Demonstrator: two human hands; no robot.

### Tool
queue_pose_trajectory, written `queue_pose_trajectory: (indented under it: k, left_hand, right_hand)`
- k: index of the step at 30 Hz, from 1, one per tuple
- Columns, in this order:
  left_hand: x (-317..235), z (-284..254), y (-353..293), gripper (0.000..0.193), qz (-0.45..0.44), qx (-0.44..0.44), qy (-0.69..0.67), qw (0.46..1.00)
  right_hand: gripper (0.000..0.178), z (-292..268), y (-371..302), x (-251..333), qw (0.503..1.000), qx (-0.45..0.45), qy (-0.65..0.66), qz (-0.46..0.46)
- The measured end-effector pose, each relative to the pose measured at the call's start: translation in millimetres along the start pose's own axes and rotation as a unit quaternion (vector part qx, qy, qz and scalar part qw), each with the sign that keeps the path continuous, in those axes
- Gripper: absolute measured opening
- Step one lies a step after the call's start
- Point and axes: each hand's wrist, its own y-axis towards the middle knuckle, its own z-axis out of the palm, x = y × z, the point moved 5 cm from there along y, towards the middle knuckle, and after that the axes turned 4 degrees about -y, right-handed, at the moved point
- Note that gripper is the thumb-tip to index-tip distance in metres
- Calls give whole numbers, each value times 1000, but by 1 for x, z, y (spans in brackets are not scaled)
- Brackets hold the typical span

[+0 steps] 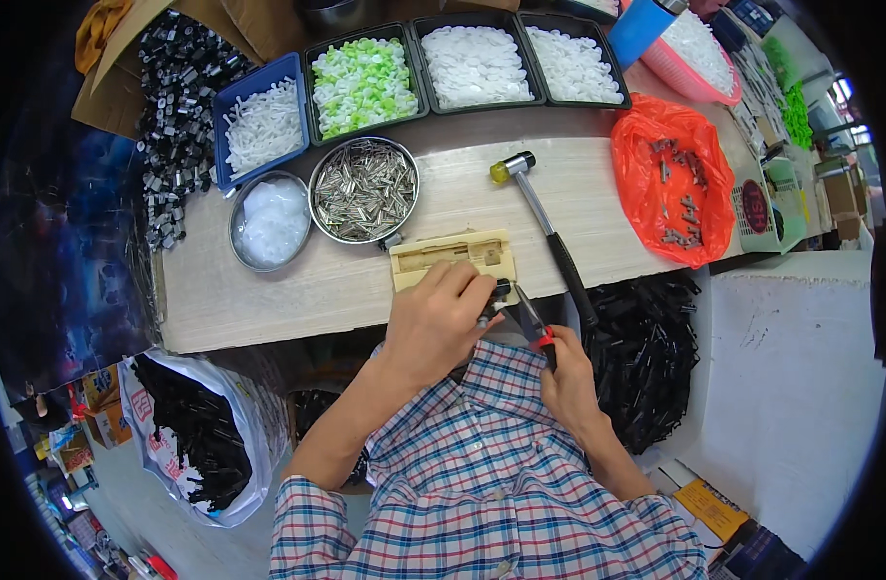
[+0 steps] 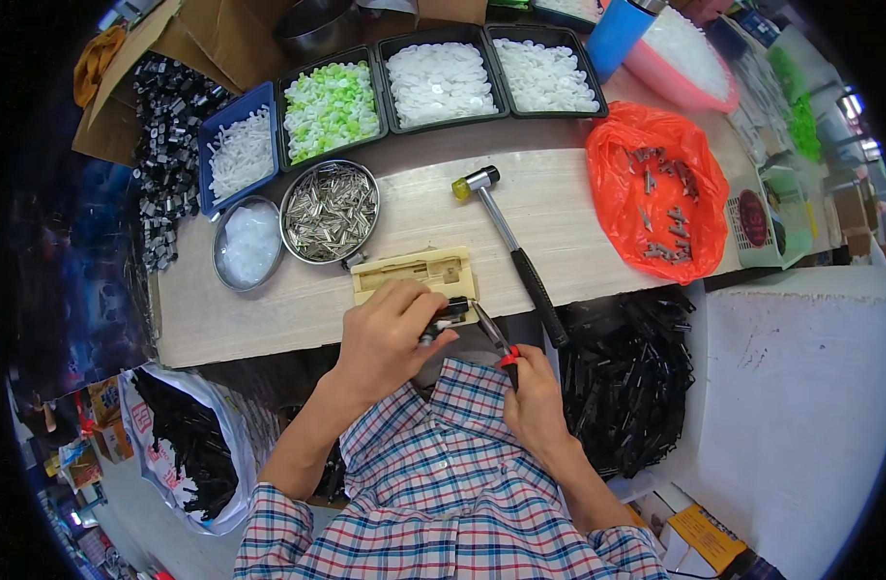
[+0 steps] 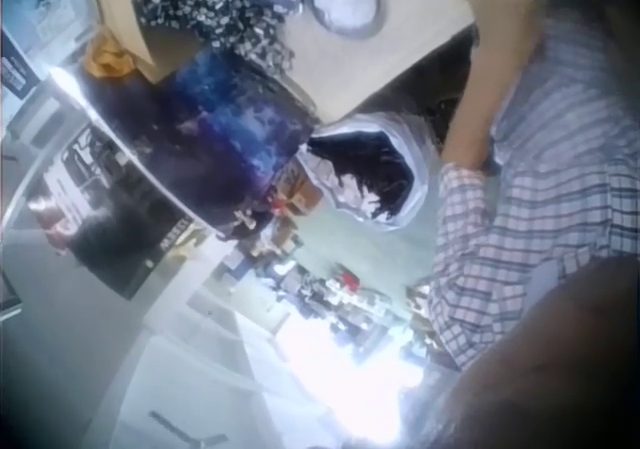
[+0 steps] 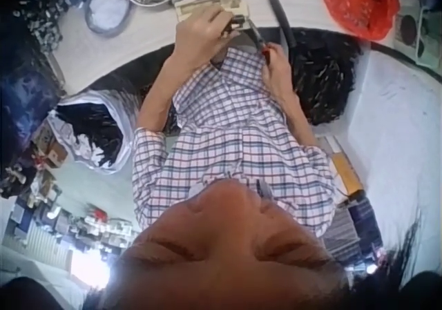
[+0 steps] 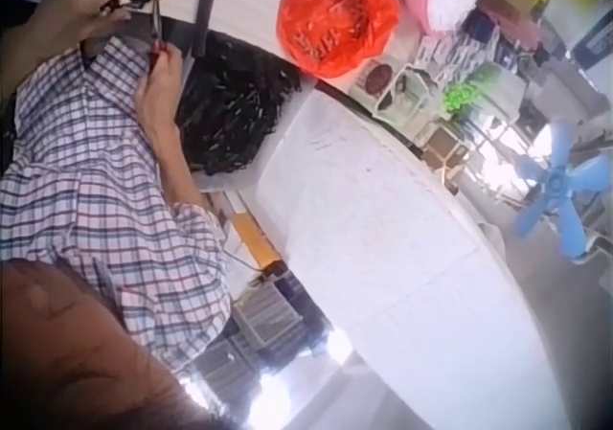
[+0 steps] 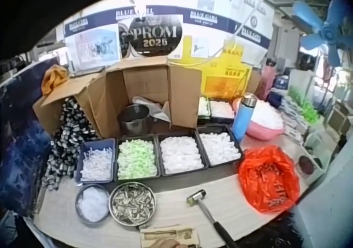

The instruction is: Assembling small black electronic components by inserting internal parts and using tools to secure them.

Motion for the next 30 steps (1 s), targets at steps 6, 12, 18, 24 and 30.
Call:
queue_pose_trajectory:
  k: [6,12,18,24,30]
  left_hand:
    - [-1,9,7,31,90,34,178,979]
    - [-6,5,6,20,219,-35,249,943]
    - [3,-17,-11,27,129,34,136,982]
    - [25,-33,-72,27,-67,39,-240,968]
    - [68,-37,-237,31,-326,-111,18,939]
  right_hand:
    - [38,-6,8,16,999,-5,-3,-42]
    - [44,-14,14,26,996,27,-38,-82]
    - [46,-12,21,30,985,93,-32,-139]
    - [41,-5,14,48,962,159,-65,-213]
    - [21,-64,54,-9,970,-91,-173,-148]
